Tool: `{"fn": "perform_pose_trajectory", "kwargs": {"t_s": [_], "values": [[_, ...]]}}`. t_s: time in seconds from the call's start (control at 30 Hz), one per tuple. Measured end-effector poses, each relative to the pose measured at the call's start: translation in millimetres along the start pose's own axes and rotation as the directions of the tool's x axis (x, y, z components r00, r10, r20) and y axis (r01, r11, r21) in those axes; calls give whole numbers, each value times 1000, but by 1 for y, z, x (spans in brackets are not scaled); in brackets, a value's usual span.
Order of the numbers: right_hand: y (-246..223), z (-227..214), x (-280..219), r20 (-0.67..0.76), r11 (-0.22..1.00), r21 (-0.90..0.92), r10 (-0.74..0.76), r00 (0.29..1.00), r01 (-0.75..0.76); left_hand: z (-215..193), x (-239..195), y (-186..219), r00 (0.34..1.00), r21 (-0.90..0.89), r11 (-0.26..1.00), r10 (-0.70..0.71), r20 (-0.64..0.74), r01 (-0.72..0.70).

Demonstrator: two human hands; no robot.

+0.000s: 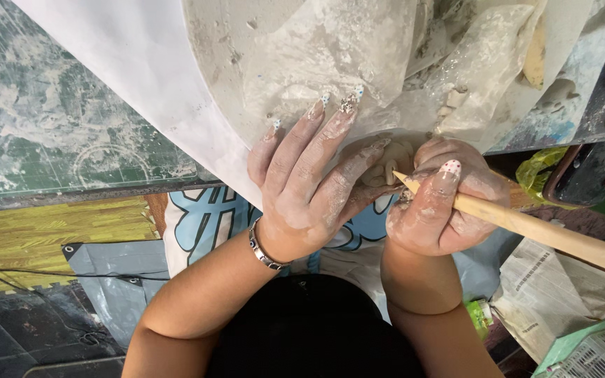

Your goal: The person shapes a small piece of clay into a figurine using their hands and a wooden modeling tool. They roll the clay into a ball, then use the tool to carve and refine details on the surface of the small sculpture.

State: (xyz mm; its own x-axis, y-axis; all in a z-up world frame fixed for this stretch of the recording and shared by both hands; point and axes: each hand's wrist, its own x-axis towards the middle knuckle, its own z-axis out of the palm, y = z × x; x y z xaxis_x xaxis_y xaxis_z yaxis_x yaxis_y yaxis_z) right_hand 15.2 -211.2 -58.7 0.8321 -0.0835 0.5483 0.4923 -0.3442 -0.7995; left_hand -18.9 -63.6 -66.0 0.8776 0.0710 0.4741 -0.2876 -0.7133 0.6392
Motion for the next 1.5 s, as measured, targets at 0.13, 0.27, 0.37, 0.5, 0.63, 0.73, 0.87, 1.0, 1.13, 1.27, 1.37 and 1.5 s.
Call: {"fn": "perform_pose_trajectory", "kwargs": {"t_s": [0.13,0.27,0.37,0.5,0.63,0.73,0.87,1.0,1.13,1.27,1.37,1.5], "values": [[0,0,0,2,1000,6,3,1000,-3,-1,0,1,1000,-10,1000,-9,17,10],[0,0,0,6,1000,14,8,1000,-8,-2,0,0,1000,-14,1000,-15,27,16],[0,-1,0,7,1000,13,5,1000,-5,-1,-1,0,1000,-15,1000,-15,27,16],[1,-1,1,27,1000,16,-9,1000,8,1,-2,-1,1000,-22,1000,-8,15,8],[2,-4,2,36,1000,23,-3,999,2,2,-2,-1,1000,-21,1000,-4,3,4],[1,-6,3,78,999,41,14,997,-18,1,-2,-1,1000,-22,1000,-6,20,6],[-1,-5,3,67,1000,26,7,998,-9,2,-3,-1,1000,-17,1000,-6,15,7],[-2,-3,2,58,1000,-4,5,998,-5,3,-3,-1,1000,-16,1000,-8,7,8],[-2,-2,4,39,1000,25,14,999,-15,2,-3,-2,1000,-12,1000,-6,10,6],[-3,-2,5,58,1000,8,-4,998,4,0,-1,-1,1000,-14,1000,1,10,-1],[-4,-2,5,61,1000,6,9,998,-9,0,0,-1,1000,-11,1000,2,6,-2],[-2,-3,5,59,1000,22,12,998,-13,0,1,-1,1000,-17,1000,4,-2,-4]]}}
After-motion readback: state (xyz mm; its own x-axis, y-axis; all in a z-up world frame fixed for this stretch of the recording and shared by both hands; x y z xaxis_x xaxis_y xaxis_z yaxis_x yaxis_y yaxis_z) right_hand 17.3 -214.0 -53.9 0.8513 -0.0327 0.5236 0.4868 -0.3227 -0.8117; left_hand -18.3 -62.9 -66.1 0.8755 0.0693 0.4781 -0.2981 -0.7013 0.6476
